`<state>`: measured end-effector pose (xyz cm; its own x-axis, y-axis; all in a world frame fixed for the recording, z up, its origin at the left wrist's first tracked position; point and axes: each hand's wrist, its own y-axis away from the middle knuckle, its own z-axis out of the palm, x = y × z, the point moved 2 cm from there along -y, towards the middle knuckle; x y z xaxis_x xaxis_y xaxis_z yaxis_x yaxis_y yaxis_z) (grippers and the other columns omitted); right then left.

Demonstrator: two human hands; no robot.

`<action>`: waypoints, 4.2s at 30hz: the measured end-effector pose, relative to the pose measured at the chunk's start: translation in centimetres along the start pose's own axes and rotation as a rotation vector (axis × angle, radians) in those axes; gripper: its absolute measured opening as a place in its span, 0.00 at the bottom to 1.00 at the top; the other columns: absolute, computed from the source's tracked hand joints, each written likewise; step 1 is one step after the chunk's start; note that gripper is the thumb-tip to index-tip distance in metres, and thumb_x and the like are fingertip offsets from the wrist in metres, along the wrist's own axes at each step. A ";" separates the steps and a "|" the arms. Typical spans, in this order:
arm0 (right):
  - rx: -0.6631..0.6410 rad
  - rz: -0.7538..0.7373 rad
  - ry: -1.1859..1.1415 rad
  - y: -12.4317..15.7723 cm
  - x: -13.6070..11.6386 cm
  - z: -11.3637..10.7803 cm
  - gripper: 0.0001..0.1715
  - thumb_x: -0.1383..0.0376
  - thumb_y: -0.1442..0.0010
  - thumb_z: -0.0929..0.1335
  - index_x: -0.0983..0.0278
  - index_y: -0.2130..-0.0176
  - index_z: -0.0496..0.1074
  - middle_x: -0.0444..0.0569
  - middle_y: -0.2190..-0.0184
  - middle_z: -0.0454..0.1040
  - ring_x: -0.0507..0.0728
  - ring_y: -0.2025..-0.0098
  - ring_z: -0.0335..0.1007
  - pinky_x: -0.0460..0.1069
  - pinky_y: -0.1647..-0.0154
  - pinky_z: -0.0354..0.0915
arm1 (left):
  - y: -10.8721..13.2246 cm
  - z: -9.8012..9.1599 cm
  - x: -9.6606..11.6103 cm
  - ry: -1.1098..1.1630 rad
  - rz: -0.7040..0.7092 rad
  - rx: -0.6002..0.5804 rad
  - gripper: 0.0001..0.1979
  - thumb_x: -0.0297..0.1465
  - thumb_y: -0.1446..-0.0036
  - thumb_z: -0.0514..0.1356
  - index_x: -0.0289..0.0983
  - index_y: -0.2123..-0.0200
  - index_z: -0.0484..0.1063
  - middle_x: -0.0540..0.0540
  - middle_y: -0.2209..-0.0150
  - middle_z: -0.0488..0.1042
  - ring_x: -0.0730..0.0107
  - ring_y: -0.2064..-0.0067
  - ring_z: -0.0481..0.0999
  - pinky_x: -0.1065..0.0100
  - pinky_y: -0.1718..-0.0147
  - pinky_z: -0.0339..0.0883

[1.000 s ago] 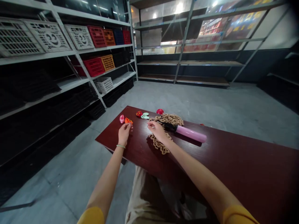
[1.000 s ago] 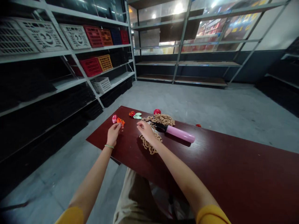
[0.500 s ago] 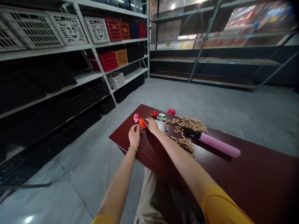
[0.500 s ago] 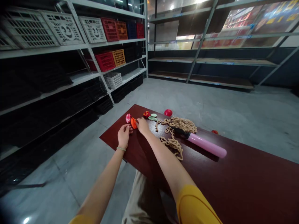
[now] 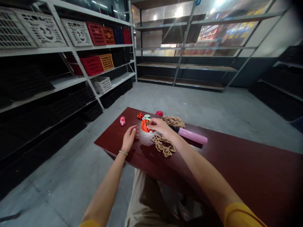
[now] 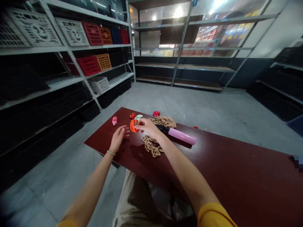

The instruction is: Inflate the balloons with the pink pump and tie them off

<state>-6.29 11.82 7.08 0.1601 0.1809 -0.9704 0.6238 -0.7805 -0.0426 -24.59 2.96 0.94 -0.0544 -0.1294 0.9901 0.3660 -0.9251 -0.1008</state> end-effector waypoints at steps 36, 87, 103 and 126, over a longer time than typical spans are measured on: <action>0.441 -0.029 0.271 22.5 6.3 -12.7 0.15 0.58 0.35 0.63 0.59 0.56 0.75 0.45 0.65 0.78 0.56 0.64 0.73 0.51 0.59 0.67 | 10.7 20.1 0.3 0.279 -0.551 -0.316 0.15 0.35 0.44 0.65 0.35 0.54 0.73 0.39 0.55 0.77 0.68 0.65 0.80 0.68 0.67 0.75; 0.270 0.044 1.173 30.3 1.1 -9.4 0.39 0.61 0.36 0.63 0.50 0.31 0.47 0.49 0.52 0.73 0.59 0.60 0.74 0.50 0.66 0.69 | 6.8 19.6 3.2 0.923 -0.527 0.075 0.07 0.23 0.37 0.57 0.34 0.59 0.75 0.46 0.64 0.79 0.75 0.65 0.80 0.74 0.65 0.75; 0.310 0.053 1.176 31.3 1.9 -8.0 0.37 0.62 0.36 0.63 0.53 0.31 0.51 0.50 0.52 0.74 0.60 0.57 0.74 0.50 0.64 0.69 | 8.7 21.7 2.4 0.782 -0.346 0.032 0.05 0.27 0.42 0.63 0.34 0.61 0.74 0.46 0.65 0.79 0.73 0.65 0.79 0.72 0.63 0.74; 0.384 0.156 0.826 29.1 3.3 -5.2 0.40 0.58 0.38 0.67 0.56 0.32 0.50 0.54 0.45 0.72 0.63 0.49 0.73 0.55 0.53 0.69 | 9.3 23.1 5.1 0.740 -0.144 0.073 0.15 0.43 0.35 0.53 0.40 0.69 0.61 0.54 0.78 0.60 0.79 0.82 0.59 0.75 0.86 0.52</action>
<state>16.38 -7.22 3.84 0.8080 0.3113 -0.5003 0.2763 -0.9501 -0.1448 0.03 1.98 7.29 -0.7066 -0.2385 0.6662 0.3671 -0.9284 0.0569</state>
